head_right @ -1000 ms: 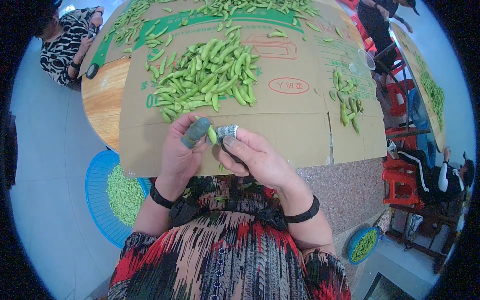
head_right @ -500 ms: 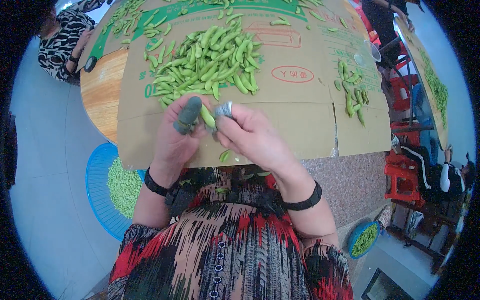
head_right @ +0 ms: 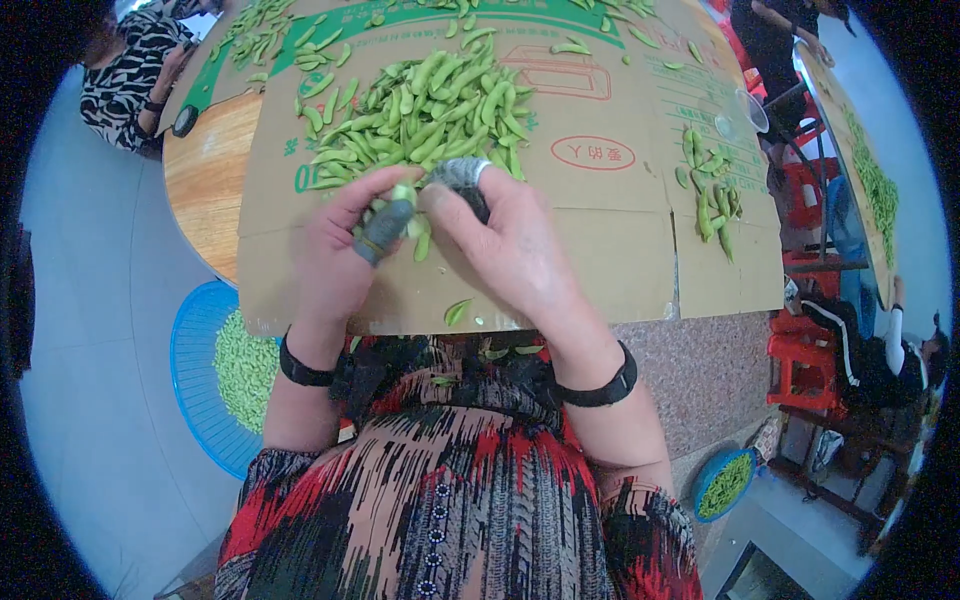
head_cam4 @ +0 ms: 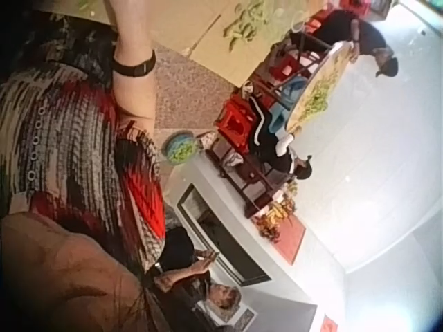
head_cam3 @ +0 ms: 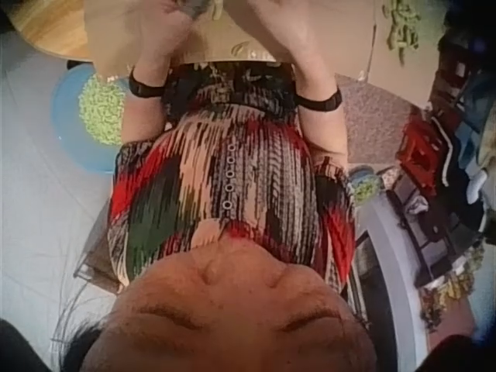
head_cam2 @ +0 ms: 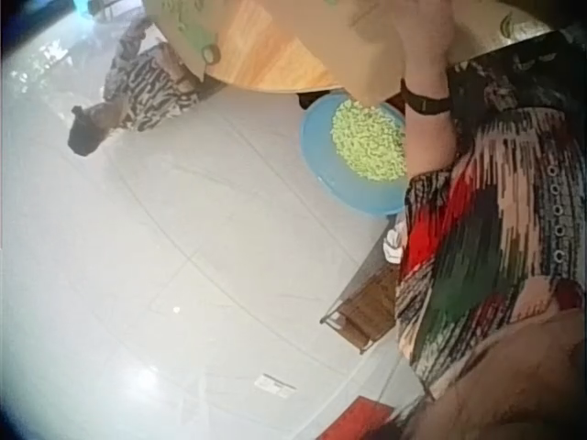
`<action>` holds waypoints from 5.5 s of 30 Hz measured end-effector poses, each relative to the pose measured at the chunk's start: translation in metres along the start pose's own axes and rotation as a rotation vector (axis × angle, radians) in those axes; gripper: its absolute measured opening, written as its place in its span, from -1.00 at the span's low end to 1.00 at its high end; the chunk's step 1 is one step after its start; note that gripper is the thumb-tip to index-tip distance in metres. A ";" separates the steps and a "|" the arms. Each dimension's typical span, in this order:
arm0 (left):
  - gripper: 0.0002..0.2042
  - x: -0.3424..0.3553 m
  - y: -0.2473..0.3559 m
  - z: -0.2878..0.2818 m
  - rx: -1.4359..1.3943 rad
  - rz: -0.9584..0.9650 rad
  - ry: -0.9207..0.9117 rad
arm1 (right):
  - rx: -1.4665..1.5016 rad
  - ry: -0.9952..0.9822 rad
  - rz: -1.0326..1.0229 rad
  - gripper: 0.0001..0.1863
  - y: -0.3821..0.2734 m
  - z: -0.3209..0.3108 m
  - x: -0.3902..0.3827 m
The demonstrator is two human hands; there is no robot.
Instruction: Shelling edamame pods by hand using finger guards and placing the seeds into a basket.
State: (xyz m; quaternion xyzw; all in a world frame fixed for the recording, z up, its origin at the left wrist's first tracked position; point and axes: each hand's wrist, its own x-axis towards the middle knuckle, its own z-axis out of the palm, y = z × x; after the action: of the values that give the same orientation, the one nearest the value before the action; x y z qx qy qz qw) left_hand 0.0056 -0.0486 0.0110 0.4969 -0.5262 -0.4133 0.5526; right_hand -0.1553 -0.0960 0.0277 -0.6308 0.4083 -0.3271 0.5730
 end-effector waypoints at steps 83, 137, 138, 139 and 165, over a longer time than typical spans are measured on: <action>-0.81 -0.014 -0.015 0.019 -0.507 -0.233 -0.193 | 0.570 -0.236 0.326 -0.86 0.016 -0.025 -0.033; -0.78 -0.018 -0.016 0.017 -0.665 -0.241 -0.108 | 0.489 -0.343 0.335 -0.86 0.001 -0.015 -0.028; -0.79 -0.019 -0.020 0.015 -0.791 -0.262 -0.180 | 0.476 -0.378 0.319 -0.80 0.010 -0.013 -0.029; -0.85 -0.018 -0.021 0.018 -0.822 -0.200 -0.124 | 0.475 -0.379 0.317 -0.80 0.010 -0.012 -0.030; -0.87 -0.021 -0.039 0.007 -0.955 -0.202 -0.220 | 0.981 -0.480 0.610 -0.84 0.011 0.000 -0.041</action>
State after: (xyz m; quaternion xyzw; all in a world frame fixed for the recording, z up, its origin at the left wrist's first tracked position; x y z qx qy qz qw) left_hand -0.0014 -0.0348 -0.0314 0.1903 -0.2828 -0.7095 0.6168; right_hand -0.1750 -0.0596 0.0191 -0.2054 0.2322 -0.1470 0.9393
